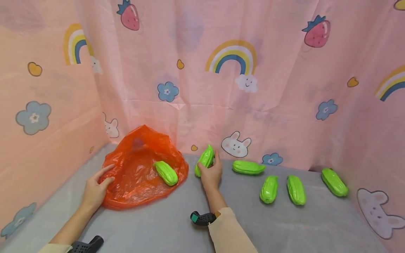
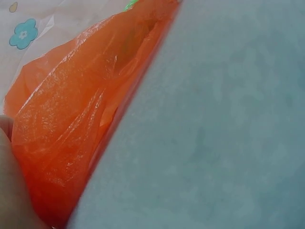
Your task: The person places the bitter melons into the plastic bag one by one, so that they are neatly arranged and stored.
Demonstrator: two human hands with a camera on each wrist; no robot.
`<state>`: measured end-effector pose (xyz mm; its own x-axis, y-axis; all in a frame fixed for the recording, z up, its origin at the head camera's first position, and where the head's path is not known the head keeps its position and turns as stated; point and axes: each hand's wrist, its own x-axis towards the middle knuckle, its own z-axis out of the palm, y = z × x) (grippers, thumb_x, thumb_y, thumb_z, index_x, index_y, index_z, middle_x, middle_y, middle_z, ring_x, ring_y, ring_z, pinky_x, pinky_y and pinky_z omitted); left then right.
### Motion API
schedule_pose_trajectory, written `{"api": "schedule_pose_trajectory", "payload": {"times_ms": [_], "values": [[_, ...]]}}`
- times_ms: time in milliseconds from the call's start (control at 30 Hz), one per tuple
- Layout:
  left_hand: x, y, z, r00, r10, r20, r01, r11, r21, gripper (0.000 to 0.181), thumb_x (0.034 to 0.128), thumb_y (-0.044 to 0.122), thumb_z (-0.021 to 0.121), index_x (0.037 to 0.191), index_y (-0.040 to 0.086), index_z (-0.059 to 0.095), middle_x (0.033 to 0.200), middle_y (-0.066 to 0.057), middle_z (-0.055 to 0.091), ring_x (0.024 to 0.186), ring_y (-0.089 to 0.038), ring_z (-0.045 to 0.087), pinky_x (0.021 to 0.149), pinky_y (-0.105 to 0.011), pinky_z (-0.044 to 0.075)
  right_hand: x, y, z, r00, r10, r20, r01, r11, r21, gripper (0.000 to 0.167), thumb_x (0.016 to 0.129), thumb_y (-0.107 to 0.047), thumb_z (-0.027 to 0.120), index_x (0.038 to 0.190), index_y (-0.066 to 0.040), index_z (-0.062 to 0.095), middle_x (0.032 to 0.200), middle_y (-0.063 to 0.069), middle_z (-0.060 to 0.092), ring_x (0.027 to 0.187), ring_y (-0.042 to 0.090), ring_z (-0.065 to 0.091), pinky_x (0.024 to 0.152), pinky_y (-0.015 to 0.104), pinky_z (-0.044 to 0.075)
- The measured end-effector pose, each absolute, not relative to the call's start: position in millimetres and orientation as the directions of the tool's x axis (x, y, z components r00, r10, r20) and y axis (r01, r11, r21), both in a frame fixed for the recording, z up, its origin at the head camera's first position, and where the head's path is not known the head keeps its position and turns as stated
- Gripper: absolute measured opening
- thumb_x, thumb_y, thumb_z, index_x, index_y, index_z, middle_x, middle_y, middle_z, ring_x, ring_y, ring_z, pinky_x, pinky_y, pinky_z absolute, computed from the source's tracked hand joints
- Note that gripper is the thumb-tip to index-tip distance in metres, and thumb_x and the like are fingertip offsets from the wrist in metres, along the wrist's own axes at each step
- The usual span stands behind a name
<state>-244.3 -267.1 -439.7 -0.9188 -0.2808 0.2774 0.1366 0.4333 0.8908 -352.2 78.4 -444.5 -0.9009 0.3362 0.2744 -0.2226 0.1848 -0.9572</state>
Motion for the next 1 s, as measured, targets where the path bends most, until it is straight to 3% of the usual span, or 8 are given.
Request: {"api": "schedule_pose_trajectory", "payload": {"times_ms": [133,467,667,867,1000], "values": [[-244.1,-266.5,-439.4,-0.918,-0.284,0.277,0.132,0.438,0.889,0.045,0.0998,0.008,0.053,0.145,0.006,0.054,0.153,-0.024,0.048,0.138,-0.032,0.045,0.087,0.002,0.028,-349.7,78.3,-441.2,-0.890,0.310,0.334,-0.291,0.177,-0.940,0.087,0.079,0.001,0.071,0.158,-0.008,0.033,0.160,0.015,0.039,0.143,0.034,0.044,0.113,0.049,0.044],[-242.1,-266.3,-436.3,-0.923,-0.278,0.266,0.125,0.437,0.891,0.046,0.1005,0.010,0.052,0.146,0.007,0.053,0.155,-0.024,0.045,0.139,-0.033,0.044,0.087,0.002,0.028,-336.1,70.6,-411.0,-0.859,0.233,0.456,-0.421,0.185,-0.888,0.071,0.078,0.001,0.072,0.144,-0.008,0.047,0.152,0.017,0.048,0.139,0.041,0.049,0.108,0.057,0.048],[-241.0,-266.9,-436.2,-0.918,-0.291,0.271,0.122,0.443,0.888,0.047,0.0993,0.008,0.053,0.147,0.007,0.052,0.153,-0.023,0.047,0.124,-0.026,0.048,0.081,-0.002,0.032,-327.2,60.1,-393.9,-0.837,0.199,0.510,-0.492,0.134,-0.860,0.068,0.080,0.002,0.074,0.143,-0.009,0.050,0.148,0.015,0.052,0.134,0.037,0.055,0.101,0.055,0.053],[-240.2,-267.1,-436.1,-0.912,-0.303,0.275,0.112,0.462,0.880,0.047,0.0994,0.010,0.053,0.146,0.009,0.054,0.150,-0.021,0.051,0.110,-0.022,0.048,0.075,-0.007,0.038,-317.1,47.3,-370.8,-0.791,0.160,0.591,-0.566,0.176,-0.805,0.067,0.082,-0.002,0.075,0.145,-0.012,0.054,0.140,0.013,0.057,0.127,0.033,0.061,0.095,0.049,0.058],[-240.7,-266.5,-436.6,-0.916,-0.295,0.271,0.121,0.441,0.889,0.046,0.1013,0.013,0.053,0.147,0.010,0.053,0.152,-0.021,0.049,0.124,-0.026,0.051,0.081,-0.002,0.036,-310.2,40.6,-358.2,-0.758,0.144,0.636,-0.616,0.163,-0.771,0.063,0.083,-0.001,0.075,0.143,-0.010,0.057,0.144,0.012,0.057,0.121,0.031,0.062,0.097,0.048,0.057]]}}
